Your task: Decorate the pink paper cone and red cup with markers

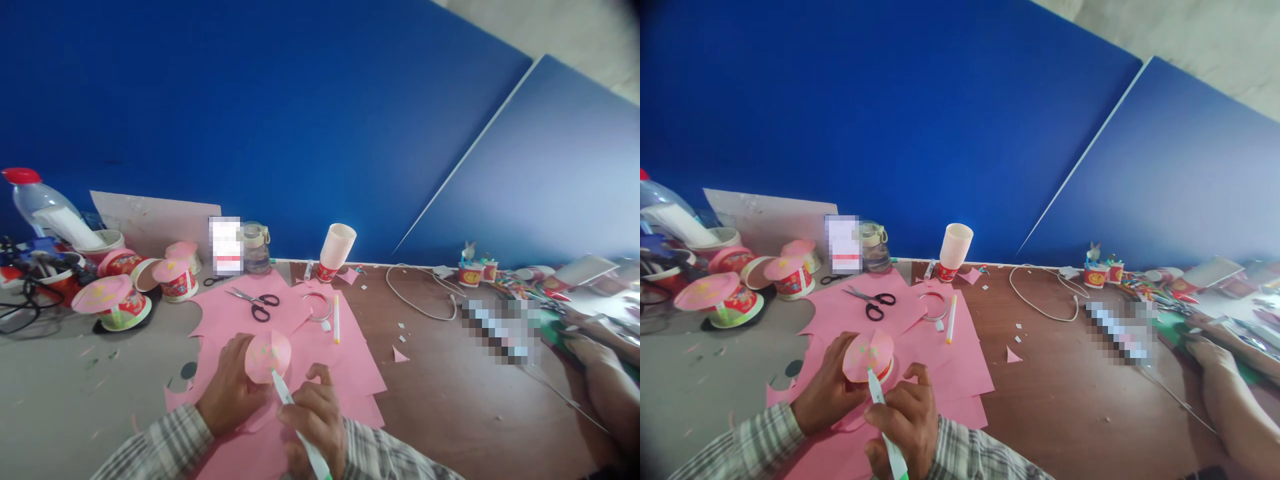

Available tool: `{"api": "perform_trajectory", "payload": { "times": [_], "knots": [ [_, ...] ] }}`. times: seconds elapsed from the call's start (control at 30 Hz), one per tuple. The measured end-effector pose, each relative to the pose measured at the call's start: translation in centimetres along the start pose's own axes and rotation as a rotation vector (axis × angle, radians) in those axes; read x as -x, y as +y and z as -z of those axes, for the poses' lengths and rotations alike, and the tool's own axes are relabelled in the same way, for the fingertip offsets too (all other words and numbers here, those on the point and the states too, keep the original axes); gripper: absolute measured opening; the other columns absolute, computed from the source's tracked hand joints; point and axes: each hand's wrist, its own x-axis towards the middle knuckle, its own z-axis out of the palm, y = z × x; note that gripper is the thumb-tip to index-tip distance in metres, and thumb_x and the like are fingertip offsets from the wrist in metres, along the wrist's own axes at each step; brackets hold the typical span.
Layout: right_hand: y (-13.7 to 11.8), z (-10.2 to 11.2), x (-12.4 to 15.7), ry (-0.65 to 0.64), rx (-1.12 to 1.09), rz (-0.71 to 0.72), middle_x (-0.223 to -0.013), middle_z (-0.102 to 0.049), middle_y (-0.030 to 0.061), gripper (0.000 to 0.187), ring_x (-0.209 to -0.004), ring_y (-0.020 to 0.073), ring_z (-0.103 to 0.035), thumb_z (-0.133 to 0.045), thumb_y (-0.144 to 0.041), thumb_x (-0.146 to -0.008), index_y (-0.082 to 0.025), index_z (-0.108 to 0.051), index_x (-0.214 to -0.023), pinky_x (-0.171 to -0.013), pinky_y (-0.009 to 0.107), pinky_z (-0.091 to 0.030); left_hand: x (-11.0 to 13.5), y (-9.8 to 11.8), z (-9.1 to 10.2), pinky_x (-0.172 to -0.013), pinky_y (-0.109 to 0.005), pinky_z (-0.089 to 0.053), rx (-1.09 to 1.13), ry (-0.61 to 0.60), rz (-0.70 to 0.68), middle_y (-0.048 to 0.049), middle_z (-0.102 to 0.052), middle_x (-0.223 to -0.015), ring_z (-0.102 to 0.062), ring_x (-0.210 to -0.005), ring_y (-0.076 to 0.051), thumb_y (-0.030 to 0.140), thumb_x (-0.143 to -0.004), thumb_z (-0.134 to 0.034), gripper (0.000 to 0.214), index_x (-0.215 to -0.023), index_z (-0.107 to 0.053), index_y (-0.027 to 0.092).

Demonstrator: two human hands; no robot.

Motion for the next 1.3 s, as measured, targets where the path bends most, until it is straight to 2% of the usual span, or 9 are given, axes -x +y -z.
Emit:
{"api": "perform_trajectory", "payload": {
  "times": [0.37,0.57,0.9,1.03,1.13,1.3],
  "knots": [
    [0.0,0.07,-0.1,-0.016,0.008,0.028,-0.058,-0.059,-0.0043,0.035,-0.049,0.0104,-0.054,-0.037,-0.039,-0.092,-0.017,-0.063,-0.082,-0.078,0.037,-0.042,0.05,-0.04,0.0,-0.07,-0.041,-0.046,-0.001,0.001,0.01,0.0003,-0.055,-0.085,-0.052,-0.079,-0.024,0.016,-0.045,-0.06,0.044,-0.087,-0.053,0.027],
    [0.12,0.07,0.01,-0.011,0.017,-0.004,-0.058,-0.059,-0.0044,0.028,-0.049,0.0108,-0.054,-0.042,-0.035,-0.089,-0.018,-0.063,-0.085,-0.078,0.038,-0.042,0.07,-0.1,0.0,-0.07,-0.041,-0.046,-0.012,-0.002,0.01,0.0002,-0.056,-0.085,-0.052,-0.079,-0.025,0.017,-0.046,-0.059,0.044,-0.089,-0.053,0.027],
    [0.12,-0.09,-0.08,0.017,0.011,-0.007,-0.058,-0.059,-0.0042,0.032,-0.049,0.0108,-0.054,-0.039,-0.037,-0.09,-0.018,-0.063,-0.082,-0.077,0.037,-0.042,0.03,-0.05,-0.01,-0.07,-0.041,-0.046,-0.011,0.009,0.006,0.0005,-0.055,-0.084,-0.052,-0.079,-0.025,0.019,-0.045,-0.059,0.043,-0.087,-0.053,0.027],
    [0.12,-0.1,0.14,-0.021,0.0,0.019,-0.059,-0.06,-0.0039,0.032,-0.049,0.0112,-0.055,-0.039,-0.039,-0.09,-0.018,-0.063,-0.084,-0.077,0.038,-0.044,0.09,-0.17,-0.05,-0.07,-0.041,-0.045,-0.009,0.007,0.003,0.0002,-0.055,-0.086,-0.052,-0.079,-0.025,0.019,-0.046,-0.06,0.045,-0.089,-0.053,0.027],
    [0.06,-0.05,0.43,0.039,-0.009,-0.004,-0.058,-0.06,-0.0039,0.034,-0.047,0.0114,-0.055,-0.037,-0.04,-0.091,-0.019,-0.064,-0.083,-0.076,0.039,-0.045,0.12,-0.28,-0.12,-0.071,-0.04,-0.045,-0.003,-0.007,0.008,0.0001,-0.055,-0.086,-0.052,-0.079,-0.025,0.018,-0.045,-0.061,0.045,-0.088,-0.053,0.028],
    [0.25,-0.05,0.63,0.11,-0.013,-0.036,-0.054,-0.057,-0.0041,0.039,-0.045,0.0118,-0.053,-0.033,-0.042,-0.091,-0.02,-0.064,-0.083,-0.075,0.043,-0.044,0.01,-0.03,-0.09,-0.07,-0.04,-0.046,0.008,0.042,0.024,0.0006,-0.055,-0.082,-0.053,-0.078,-0.025,0.021,-0.047,-0.064,0.045,-0.09,-0.052,0.027]
  ]
}}
